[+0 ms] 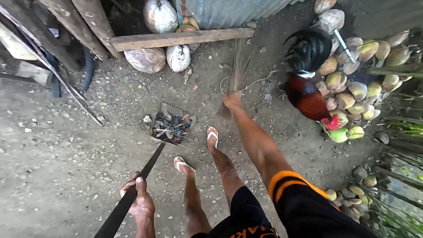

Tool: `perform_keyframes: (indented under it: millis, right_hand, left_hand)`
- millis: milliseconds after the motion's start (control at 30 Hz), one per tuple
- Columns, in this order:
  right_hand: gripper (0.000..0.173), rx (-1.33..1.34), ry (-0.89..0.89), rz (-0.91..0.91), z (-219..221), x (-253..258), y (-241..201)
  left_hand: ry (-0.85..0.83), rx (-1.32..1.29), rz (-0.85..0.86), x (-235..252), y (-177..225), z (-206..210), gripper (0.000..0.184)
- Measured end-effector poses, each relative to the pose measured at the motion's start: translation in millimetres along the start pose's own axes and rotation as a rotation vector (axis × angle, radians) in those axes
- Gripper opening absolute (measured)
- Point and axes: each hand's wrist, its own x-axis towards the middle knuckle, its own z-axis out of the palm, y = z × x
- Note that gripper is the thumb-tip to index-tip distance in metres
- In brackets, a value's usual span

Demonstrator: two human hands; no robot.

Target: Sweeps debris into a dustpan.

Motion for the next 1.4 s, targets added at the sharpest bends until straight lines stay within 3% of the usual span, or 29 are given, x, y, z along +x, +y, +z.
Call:
perform_keyframes:
  millis: [100,167,267,433,533,633,733,800,867,1000,1133,1200,1300,1400]
  right_hand:
    - [0.051,-0.09,-0.027,-0.058,33.6,17.5,-67.8]
    - [0.068,-0.298,-0.079,-0.097,58.7,9.5,-80.2]
    - [0.08,-0.568,-0.153,-0.164,66.1,-28.4,-28.3]
    - [0.074,-0.764,-0.267,-0.093,-8.5,-115.6,91.2]
    - [0.074,-0.709,-0.256,-0.001,-33.9,-143.5,121.1]
    - [0.072,-0.537,-0.151,0.02,-23.0,-117.8,93.2]
    - [0.071,-0.409,-0.031,-0.035,17.9,-42.5,38.9]
    - [0.066,-0.456,-0.039,-0.073,51.3,-15.5,-0.2]
    - [0.072,-0.559,-0.089,-0.115,79.6,-20.4,-15.2]
    - [0.072,-0.65,-0.178,-0.172,60.1,-88.6,61.7]
    - [0.075,-0.674,-0.218,-0.017,13.0,-141.3,114.3]
    - [0.072,-0.628,-0.157,0.004,10.0,-132.5,105.6]
    - [0.075,-0.555,-0.062,-0.04,32.7,-76.2,61.7]
    - [0.073,-0.699,-0.08,-0.129,69.9,-55.9,26.6]
  left_hand:
    - [0.0,0.005,-0.016,1.9,2.6,2.3,0.015]
    - [0.0,0.009,-0.012,2.4,0.9,1.5,0.015]
    - [-0.018,0.01,-0.008,1.4,0.4,-1.5,0.016]
    - [-0.047,0.021,0.022,7.4,-4.0,-5.6,0.019]
    - [-0.06,0.025,0.036,9.3,0.6,-2.7,0.017]
    - [-0.05,0.008,0.043,8.5,2.5,-0.6,0.015]
    - [-0.057,0.0,0.049,9.4,1.4,-0.6,0.015]
    - [-0.07,-0.003,0.066,8.8,-0.9,-2.3,0.015]
    - [-0.068,-0.015,0.077,11.4,-2.4,-0.6,0.014]
    - [-0.074,-0.011,0.07,8.9,-0.2,-3.3,0.014]
    - [-0.081,-0.011,0.087,9.0,2.1,-1.0,0.014]
    - [-0.075,-0.005,0.082,8.9,4.0,0.4,0.014]
    - [-0.057,-0.005,0.086,11.2,5.6,4.7,0.013]
    - [-0.051,0.011,0.111,11.5,10.3,10.8,0.013]
